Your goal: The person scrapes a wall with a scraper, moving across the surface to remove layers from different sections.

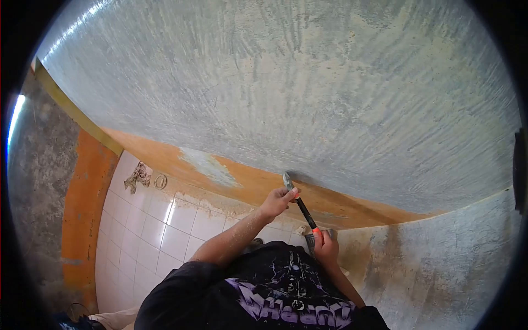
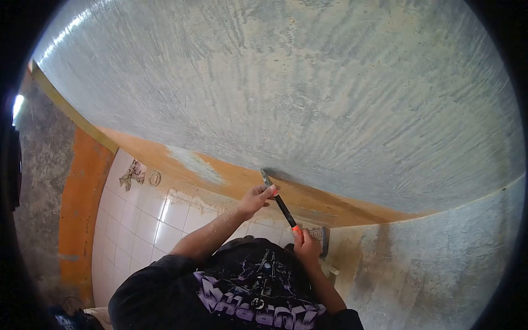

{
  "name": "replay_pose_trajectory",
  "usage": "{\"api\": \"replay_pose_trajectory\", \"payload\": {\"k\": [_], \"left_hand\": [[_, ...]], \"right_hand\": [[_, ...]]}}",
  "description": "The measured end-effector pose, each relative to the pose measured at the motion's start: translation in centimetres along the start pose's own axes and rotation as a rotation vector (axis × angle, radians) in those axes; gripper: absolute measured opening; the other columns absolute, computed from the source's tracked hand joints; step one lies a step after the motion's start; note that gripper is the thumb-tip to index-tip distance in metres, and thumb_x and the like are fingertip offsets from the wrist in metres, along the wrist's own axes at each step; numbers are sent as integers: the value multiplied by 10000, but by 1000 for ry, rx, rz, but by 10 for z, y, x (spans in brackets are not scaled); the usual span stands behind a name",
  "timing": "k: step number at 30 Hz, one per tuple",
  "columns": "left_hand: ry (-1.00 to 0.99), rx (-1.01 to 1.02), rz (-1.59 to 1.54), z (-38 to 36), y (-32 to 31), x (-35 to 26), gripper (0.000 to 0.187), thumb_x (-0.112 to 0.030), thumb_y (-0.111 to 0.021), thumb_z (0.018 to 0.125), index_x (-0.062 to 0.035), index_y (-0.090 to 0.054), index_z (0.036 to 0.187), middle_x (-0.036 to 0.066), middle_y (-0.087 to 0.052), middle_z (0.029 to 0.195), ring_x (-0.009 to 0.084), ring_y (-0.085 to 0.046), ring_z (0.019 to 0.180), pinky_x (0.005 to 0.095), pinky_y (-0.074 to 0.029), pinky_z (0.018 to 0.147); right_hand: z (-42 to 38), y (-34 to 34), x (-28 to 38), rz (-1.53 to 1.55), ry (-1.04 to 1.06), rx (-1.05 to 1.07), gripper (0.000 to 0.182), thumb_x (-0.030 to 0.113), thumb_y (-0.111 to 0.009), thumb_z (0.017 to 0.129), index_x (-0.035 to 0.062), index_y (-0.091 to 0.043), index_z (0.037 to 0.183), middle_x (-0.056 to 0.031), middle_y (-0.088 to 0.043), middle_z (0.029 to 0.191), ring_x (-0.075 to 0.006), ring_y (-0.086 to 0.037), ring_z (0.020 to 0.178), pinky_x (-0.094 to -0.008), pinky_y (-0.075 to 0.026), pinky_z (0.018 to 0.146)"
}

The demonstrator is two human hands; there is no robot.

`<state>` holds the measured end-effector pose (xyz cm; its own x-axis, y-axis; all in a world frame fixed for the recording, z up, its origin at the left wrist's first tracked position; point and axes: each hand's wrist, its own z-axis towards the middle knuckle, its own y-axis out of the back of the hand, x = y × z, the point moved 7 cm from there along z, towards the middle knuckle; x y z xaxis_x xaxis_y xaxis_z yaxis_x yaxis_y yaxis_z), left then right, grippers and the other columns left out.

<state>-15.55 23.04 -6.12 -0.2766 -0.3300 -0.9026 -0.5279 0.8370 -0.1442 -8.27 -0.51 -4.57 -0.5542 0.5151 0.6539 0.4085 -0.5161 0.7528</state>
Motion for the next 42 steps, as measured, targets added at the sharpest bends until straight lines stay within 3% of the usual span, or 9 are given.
{"api": "replay_pose_trajectory", "payload": {"k": [10,19,27,30,37,40,42], "left_hand": [[80,-129,-69,-24,65,-7,500,-525,-481,1010,-143,-608,1306,26,-578,1159,204,-551,1102,452,-459,936],[73,111,-73,-31,53,-20,563,-557,-325,1038,-145,-537,1358,73,-609,1235,213,-520,1218,513,-398,986],[92,182,-164,-24,52,-15,567,-563,-316,1041,-141,-539,1347,70,-613,1211,211,-515,1192,490,-389,999],[92,190,-159,-25,66,-11,558,-559,-330,1041,-146,-546,1347,68,-610,1214,211,-511,1195,480,-391,998],[31,99,46,-24,82,-12,542,-542,-374,1036,-140,-612,1311,60,-601,1236,206,-507,1201,444,-405,989],[-49,16,25,-28,82,-21,513,-477,-429,1044,-54,-669,1208,85,-643,1104,177,-553,1093,357,-424,970],[-82,-16,57,-27,84,-20,508,-461,-434,1047,-27,-675,1156,87,-653,1067,174,-563,1069,352,-424,973]], "right_hand": [[22,-41,51,26,47,72,298,390,-599,946,94,-633,923,-199,-615,626,-424,-636,603,-504,-478,538],[9,-48,52,190,-56,85,326,371,-584,959,53,-630,906,-198,-607,652,-392,-636,619,-455,-470,559],[-6,-43,59,86,-71,12,337,371,-576,963,54,-611,855,-184,-591,616,-404,-608,583,-458,-450,534],[-7,-58,60,56,-101,33,328,349,-592,967,37,-649,882,-167,-578,613,-327,-602,554,-409,-444,536],[-16,-70,70,34,-69,-43,323,372,-589,958,61,-621,875,-204,-587,612,-416,-617,586,-480,-459,533],[-17,-74,70,67,-89,-43,324,371,-593,957,58,-623,882,-205,-596,625,-417,-621,596,-479,-462,539],[-16,-75,69,74,-105,-39,326,371,-595,956,56,-621,880,-204,-599,632,-417,-623,603,-477,-462,542]]}}
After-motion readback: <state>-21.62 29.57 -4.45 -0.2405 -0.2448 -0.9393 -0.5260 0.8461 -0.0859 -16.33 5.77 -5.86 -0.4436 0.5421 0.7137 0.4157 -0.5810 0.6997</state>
